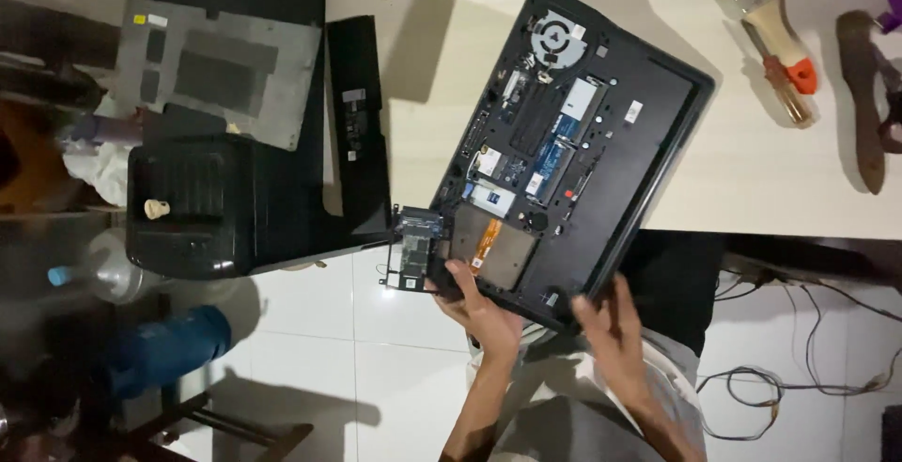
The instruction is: Disconnecting and removing a hard drive from a laptop using a screwdriver and inspecting it with a magnifying glass.
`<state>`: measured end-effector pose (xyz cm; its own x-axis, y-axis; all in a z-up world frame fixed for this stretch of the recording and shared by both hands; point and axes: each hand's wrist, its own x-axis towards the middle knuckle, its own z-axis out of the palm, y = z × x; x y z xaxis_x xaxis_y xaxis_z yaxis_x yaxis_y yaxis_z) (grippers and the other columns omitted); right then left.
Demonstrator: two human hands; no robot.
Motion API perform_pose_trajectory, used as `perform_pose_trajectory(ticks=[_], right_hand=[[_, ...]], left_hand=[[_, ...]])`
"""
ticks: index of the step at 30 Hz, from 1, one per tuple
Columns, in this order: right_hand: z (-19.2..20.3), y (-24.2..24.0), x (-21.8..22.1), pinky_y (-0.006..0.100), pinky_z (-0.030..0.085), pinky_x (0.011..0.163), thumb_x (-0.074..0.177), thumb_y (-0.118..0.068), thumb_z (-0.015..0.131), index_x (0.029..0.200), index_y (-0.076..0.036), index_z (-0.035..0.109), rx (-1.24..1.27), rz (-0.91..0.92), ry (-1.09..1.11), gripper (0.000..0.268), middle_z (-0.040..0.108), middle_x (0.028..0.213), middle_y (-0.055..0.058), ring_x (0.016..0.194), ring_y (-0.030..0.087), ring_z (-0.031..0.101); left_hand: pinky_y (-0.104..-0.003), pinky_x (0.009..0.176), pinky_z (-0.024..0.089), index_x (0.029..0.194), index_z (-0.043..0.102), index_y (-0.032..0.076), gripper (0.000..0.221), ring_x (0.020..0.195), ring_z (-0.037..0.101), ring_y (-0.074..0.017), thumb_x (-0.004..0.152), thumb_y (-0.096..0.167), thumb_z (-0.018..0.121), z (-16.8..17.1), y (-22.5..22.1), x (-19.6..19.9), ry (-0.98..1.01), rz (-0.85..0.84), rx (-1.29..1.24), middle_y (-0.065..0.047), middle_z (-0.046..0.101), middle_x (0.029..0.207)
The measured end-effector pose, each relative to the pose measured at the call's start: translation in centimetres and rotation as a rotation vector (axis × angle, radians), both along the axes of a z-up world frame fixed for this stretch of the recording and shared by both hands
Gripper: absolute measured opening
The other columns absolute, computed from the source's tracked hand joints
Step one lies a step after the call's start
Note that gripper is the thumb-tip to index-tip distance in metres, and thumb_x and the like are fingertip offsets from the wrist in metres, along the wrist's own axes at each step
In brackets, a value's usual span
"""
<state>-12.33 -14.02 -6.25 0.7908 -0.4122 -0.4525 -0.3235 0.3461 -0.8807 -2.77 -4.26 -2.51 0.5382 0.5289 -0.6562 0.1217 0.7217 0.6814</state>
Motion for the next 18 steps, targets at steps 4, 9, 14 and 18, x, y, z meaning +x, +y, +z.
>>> perform_pose_trajectory(ticks=[4,9,14,18], right_hand=[[2.5,0.9,1.4,0.046,0.065,0.059,0.094,-0.011,0.06,0.148,-0.005,0.045,0.237,-0.067,0.147,0.057,0.068,0.108,0.025,0.06,0.036,0.068],[2.6,-0.5,1.8,0.034,0.047,0.039,0.099,-0.013,0.059,0.127,-0.003,0.052,0.099,-0.072,0.176,0.031,0.061,0.078,0.021,0.045,0.026,0.056],[-1.7,-4.4,0.3,0.034,0.048,0.033,0.102,-0.019,0.061,0.131,-0.006,0.054,-0.041,-0.028,0.125,0.032,0.057,0.073,0.019,0.045,0.03,0.062],[2.5,-6.4,2.1,0.043,0.059,0.05,0.105,-0.027,0.062,0.146,-0.005,0.051,-0.158,0.01,0.354,0.048,0.05,0.095,0.019,0.069,0.033,0.056]], left_hand=[[-0.058,0.113,0.044,0.156,0.01,0.042,0.101,0.141,0.049,-0.0342,0.072,0.044,0.066,-1.0,0.6,0.0,0.121,-0.079,-0.081,-0.013,0.031,0.167],[-0.03,0.089,0.036,0.167,0.013,0.029,0.117,0.113,0.045,-0.0057,0.068,0.045,0.073,-2.3,-0.2,-1.3,0.355,-0.101,0.053,0.009,0.047,0.151],[-0.043,0.107,0.036,0.158,0.029,0.02,0.089,0.128,0.048,-0.0232,0.084,0.017,0.077,-16.6,0.2,-10.0,0.073,-0.213,0.272,-0.007,0.045,0.15],[-0.045,0.114,0.036,0.149,0.039,0.015,0.072,0.13,0.041,-0.0247,0.09,0.005,0.079,-25.4,0.7,-14.3,-0.073,-0.308,0.369,-0.01,0.044,0.142]])
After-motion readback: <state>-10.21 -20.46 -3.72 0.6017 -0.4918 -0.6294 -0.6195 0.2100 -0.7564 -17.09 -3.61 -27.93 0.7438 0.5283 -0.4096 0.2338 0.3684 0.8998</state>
